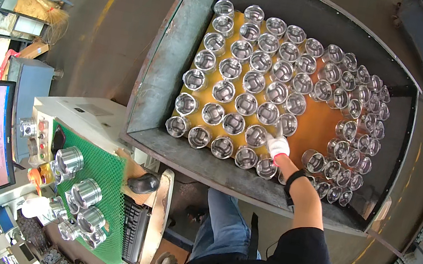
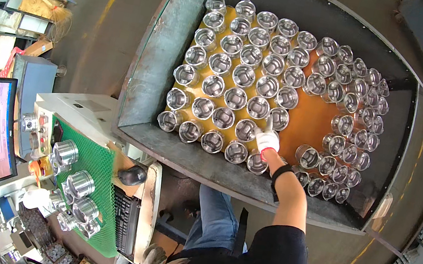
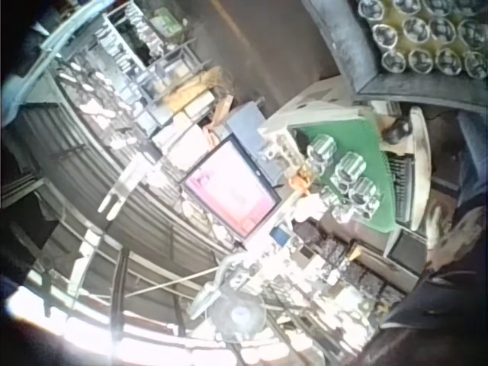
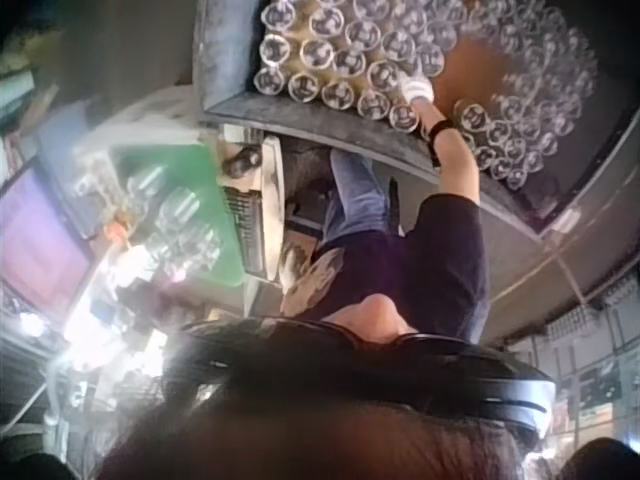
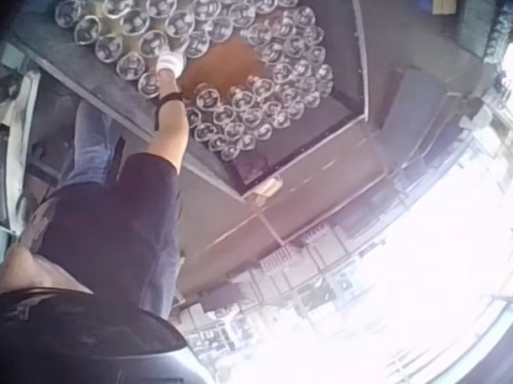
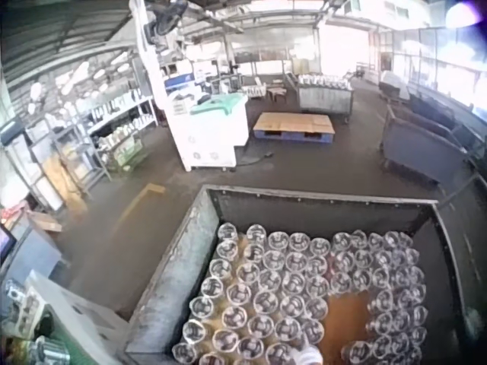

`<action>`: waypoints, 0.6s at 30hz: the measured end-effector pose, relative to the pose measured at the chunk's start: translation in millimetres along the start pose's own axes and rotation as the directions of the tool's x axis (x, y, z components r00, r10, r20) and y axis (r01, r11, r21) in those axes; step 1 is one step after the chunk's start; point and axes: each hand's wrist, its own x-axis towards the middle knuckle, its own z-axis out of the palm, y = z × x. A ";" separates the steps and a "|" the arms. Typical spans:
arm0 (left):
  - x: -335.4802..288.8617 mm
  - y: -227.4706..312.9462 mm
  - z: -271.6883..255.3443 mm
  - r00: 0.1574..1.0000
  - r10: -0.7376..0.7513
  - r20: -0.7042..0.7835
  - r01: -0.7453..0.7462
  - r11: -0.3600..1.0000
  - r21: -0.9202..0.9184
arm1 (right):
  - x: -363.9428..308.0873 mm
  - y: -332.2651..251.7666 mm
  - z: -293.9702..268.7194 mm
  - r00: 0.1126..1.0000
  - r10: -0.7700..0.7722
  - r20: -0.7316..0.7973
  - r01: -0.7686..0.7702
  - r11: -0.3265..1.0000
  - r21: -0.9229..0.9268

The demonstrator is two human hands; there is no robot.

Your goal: Arrange piston heads into a metal crate.

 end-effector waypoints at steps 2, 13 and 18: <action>-13.3 9.9 15.5 1.000 0.005 -0.025 -0.003 0.996 0.086 | -6.2 -13.4 -15.2 0.966 -0.248 -0.073 0.198 0.891 -0.408; -19.9 25.3 40.0 1.000 0.014 0.011 -0.016 0.980 0.199 | 42.6 -51.1 -10.9 0.975 -0.087 0.203 0.173 0.874 -0.455; -8.7 5.1 36.0 0.999 0.010 0.045 -0.021 0.966 0.257 | 47.6 -35.7 -5.5 0.974 -0.200 0.102 0.224 0.882 -0.414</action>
